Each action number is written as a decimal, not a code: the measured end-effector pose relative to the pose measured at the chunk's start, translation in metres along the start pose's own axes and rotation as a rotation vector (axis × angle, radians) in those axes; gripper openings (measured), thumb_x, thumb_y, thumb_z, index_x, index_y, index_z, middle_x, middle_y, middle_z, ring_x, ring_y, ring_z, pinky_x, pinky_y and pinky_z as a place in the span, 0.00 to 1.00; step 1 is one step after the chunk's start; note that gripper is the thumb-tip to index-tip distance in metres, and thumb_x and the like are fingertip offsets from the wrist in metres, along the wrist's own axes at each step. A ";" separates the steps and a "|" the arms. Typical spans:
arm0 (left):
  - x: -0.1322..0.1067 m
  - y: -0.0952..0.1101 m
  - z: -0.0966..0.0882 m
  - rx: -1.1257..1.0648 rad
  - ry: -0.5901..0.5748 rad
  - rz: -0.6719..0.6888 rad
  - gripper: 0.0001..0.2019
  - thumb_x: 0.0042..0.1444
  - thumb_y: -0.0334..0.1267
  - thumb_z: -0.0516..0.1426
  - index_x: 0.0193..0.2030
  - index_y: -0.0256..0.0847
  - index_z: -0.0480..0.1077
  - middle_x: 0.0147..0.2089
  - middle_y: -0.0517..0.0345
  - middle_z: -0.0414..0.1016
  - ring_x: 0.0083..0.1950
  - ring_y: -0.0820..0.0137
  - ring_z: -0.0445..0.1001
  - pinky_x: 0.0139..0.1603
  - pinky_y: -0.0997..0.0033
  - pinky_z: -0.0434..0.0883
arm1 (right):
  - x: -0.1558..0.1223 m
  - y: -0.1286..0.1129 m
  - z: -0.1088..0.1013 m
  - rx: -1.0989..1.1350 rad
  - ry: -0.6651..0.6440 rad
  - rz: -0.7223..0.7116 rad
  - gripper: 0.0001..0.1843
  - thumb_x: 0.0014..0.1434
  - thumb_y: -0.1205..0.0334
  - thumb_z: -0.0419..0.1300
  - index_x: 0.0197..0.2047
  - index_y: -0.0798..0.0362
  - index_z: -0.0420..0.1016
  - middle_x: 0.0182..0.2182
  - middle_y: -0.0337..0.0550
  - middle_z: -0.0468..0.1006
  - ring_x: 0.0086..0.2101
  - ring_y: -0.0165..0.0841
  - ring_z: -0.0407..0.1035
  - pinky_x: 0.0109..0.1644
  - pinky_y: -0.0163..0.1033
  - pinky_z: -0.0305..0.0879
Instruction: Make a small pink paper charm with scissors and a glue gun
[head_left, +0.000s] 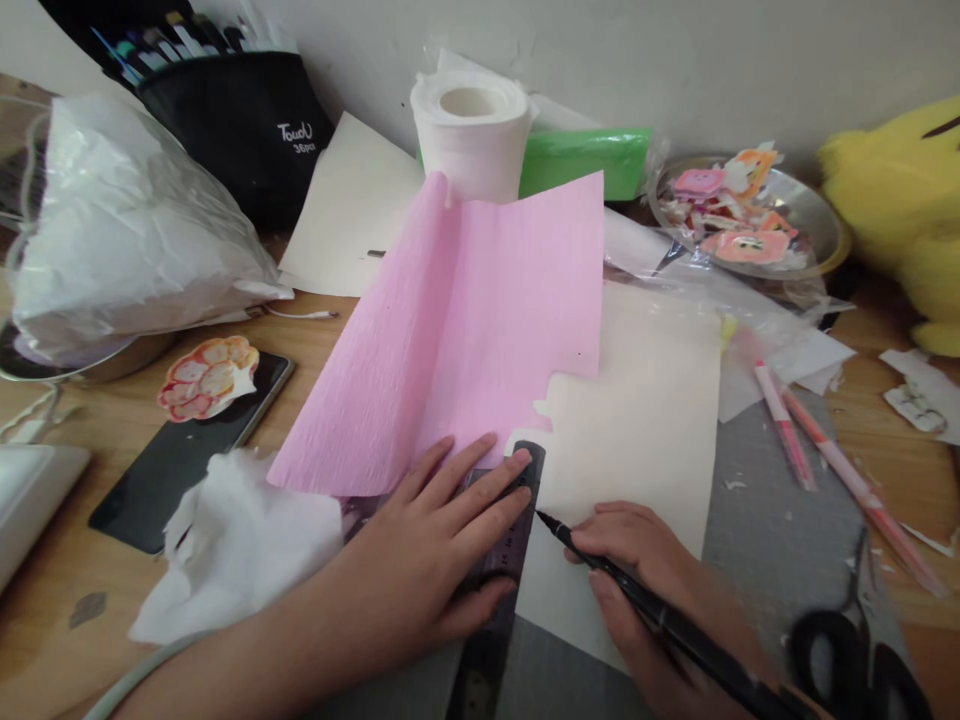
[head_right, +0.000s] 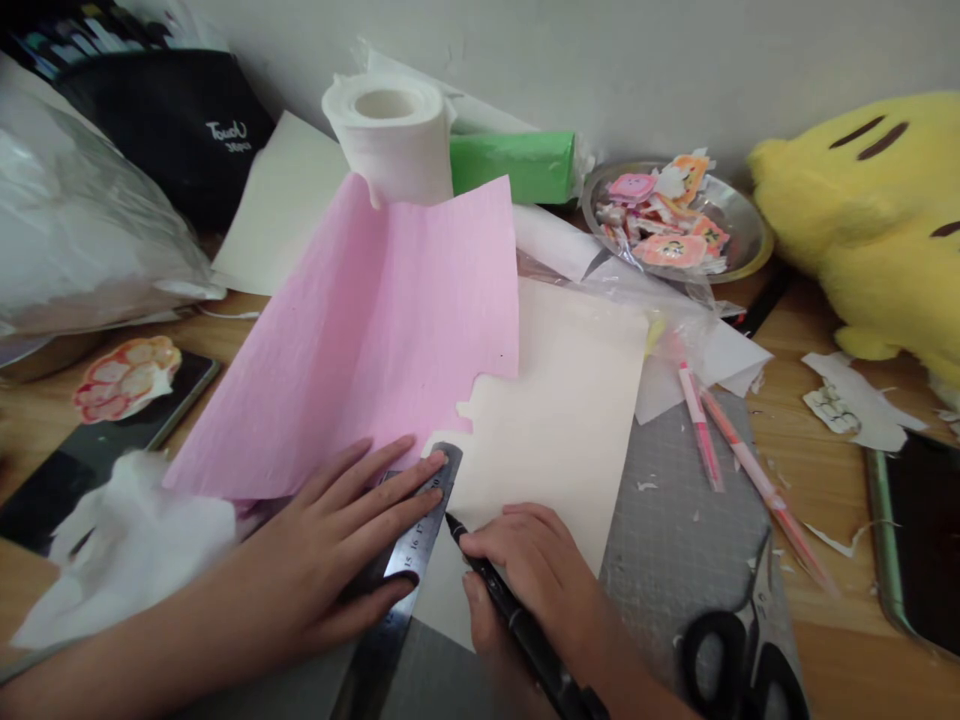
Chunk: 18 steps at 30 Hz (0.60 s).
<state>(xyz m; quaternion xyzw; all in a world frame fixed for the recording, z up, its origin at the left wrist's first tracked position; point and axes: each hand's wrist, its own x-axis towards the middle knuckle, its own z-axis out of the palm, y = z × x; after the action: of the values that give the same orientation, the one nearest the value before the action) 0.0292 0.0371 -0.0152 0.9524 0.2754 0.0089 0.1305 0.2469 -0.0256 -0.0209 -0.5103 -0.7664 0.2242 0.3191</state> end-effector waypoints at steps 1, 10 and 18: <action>0.000 0.000 0.000 0.002 0.003 0.004 0.26 0.57 0.39 0.54 0.62 0.42 0.57 0.69 0.57 0.49 0.69 0.54 0.46 0.64 0.47 0.53 | 0.000 0.000 0.000 0.007 -0.010 -0.004 0.11 0.56 0.72 0.51 0.42 0.52 0.66 0.32 0.43 0.79 0.36 0.33 0.75 0.47 0.40 0.70; 0.001 -0.001 0.000 0.001 0.000 0.005 0.25 0.57 0.39 0.53 0.62 0.42 0.58 0.69 0.58 0.49 0.69 0.54 0.46 0.64 0.47 0.54 | 0.000 -0.002 -0.001 0.052 -0.015 -0.032 0.12 0.53 0.74 0.53 0.41 0.53 0.67 0.30 0.41 0.77 0.35 0.31 0.73 0.43 0.36 0.71; 0.000 0.000 0.000 -0.021 0.002 -0.002 0.25 0.57 0.39 0.54 0.62 0.42 0.58 0.69 0.58 0.50 0.69 0.54 0.46 0.65 0.47 0.53 | 0.001 -0.002 0.000 0.057 0.003 -0.038 0.13 0.52 0.74 0.53 0.41 0.51 0.67 0.29 0.41 0.78 0.34 0.32 0.74 0.42 0.37 0.72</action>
<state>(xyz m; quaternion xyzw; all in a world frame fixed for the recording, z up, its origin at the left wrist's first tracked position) 0.0292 0.0372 -0.0157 0.9506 0.2765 0.0127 0.1403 0.2455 -0.0253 -0.0190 -0.4867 -0.7688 0.2389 0.3391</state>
